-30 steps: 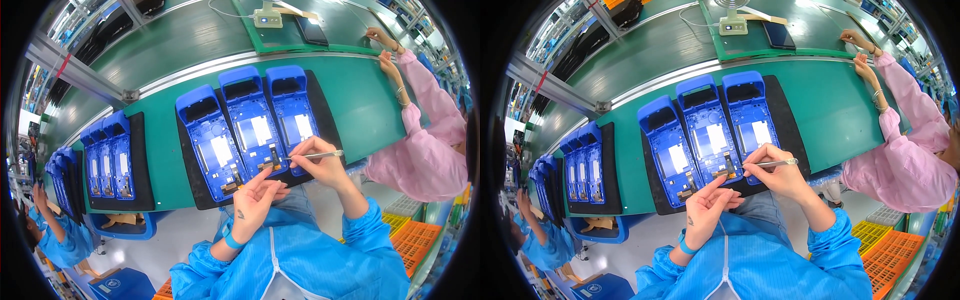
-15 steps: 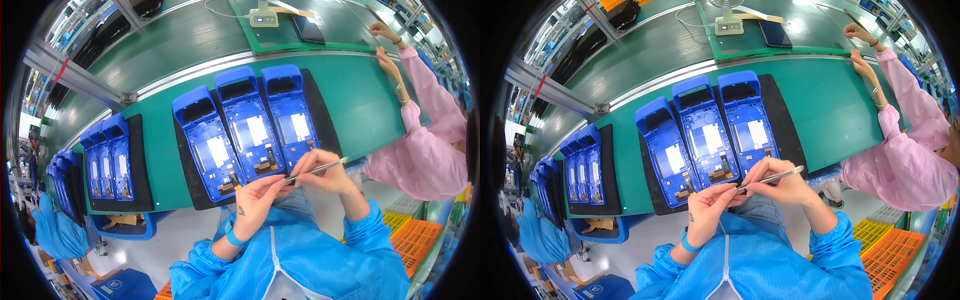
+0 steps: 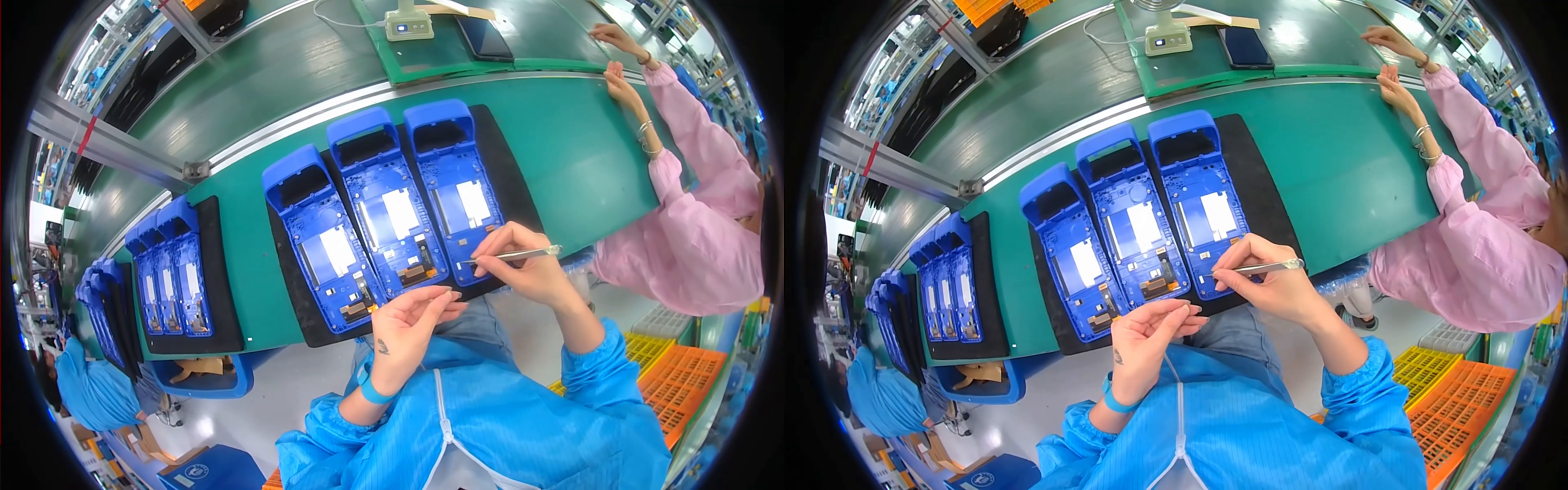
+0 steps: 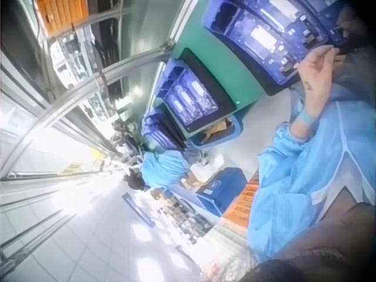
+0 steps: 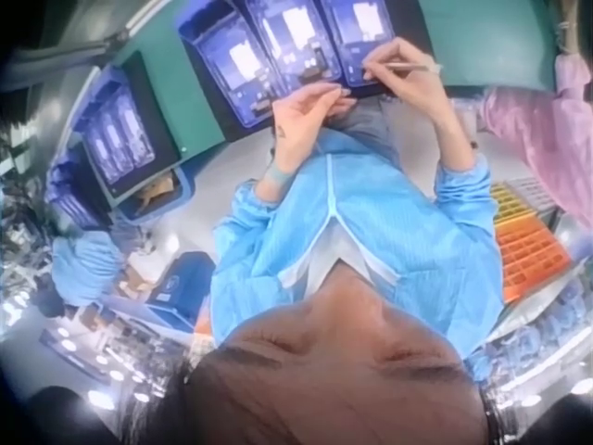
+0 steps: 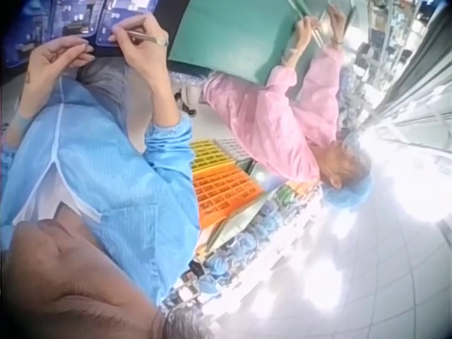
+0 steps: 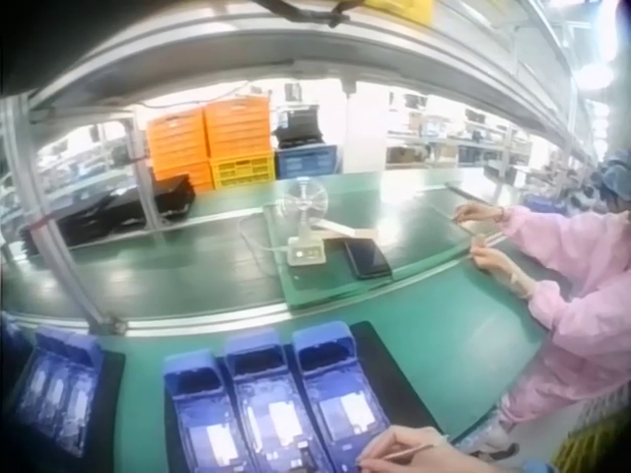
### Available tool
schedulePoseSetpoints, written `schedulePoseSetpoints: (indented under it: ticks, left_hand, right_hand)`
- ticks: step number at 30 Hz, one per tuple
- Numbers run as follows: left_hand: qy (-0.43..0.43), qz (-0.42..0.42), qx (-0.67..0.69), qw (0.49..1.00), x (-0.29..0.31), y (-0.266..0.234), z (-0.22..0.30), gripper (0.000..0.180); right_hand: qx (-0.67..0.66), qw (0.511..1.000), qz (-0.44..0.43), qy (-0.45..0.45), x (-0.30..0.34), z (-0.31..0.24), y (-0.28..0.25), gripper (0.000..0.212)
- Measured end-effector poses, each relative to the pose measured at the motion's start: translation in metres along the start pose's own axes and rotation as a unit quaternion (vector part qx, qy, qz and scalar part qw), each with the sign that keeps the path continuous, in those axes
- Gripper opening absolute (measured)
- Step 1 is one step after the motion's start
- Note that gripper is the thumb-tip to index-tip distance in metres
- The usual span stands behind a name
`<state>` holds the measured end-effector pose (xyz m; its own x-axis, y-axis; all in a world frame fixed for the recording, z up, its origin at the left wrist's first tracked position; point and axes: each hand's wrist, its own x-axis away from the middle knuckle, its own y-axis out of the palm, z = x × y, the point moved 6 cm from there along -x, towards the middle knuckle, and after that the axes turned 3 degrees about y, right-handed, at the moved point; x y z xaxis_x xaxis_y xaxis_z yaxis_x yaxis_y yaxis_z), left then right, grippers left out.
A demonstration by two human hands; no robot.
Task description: The person assembles electronic components into blue plastic casings by hand, inserting circuit boards, flex cables, and black mounting pads from a component tray into the casings using a precision tool.
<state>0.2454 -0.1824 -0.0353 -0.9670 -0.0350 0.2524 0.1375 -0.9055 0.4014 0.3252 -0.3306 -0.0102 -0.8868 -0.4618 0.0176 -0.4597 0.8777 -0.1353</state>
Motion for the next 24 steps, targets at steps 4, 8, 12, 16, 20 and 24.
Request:
schedulePoseSetpoints:
  ticks: [4, 8, 12, 16, 20, 24]
  left_hand:
    - [-0.013, 0.007, 0.007, 1.000, 0.000, 0.001, 0.000, 0.020]
    - [-0.013, 0.000, 0.005, 1.000, 0.000, 0.001, 0.000, 0.022]
    - [-0.011, 0.002, -0.001, 1.000, 0.000, 0.000, 0.000, 0.022]
    - [-0.009, 0.001, -0.005, 1.000, 0.000, 0.000, 0.000, 0.023]
    - [-0.007, 0.005, -0.011, 1.000, -0.001, 0.006, 0.000, 0.023]
    - [0.012, -0.017, 0.011, 1.000, -0.004, 0.021, -0.001, 0.021]
  right_hand:
    - [-0.016, 1.000, 0.005, 0.007, 0.000, -0.001, -0.001, 0.010]
    - [-0.009, 1.000, -0.006, 0.000, 0.000, 0.000, -0.002, 0.010]
    - [-0.012, 1.000, -0.003, -0.009, -0.001, 0.001, -0.001, 0.010]
    - [-0.007, 1.000, -0.010, -0.012, -0.001, 0.000, -0.001, 0.010]
    - [-0.071, 0.997, -0.010, -0.016, 0.005, 0.004, -0.006, 0.011]
    - [-0.125, 0.989, -0.069, -0.041, 0.016, -0.005, -0.003, 0.014]
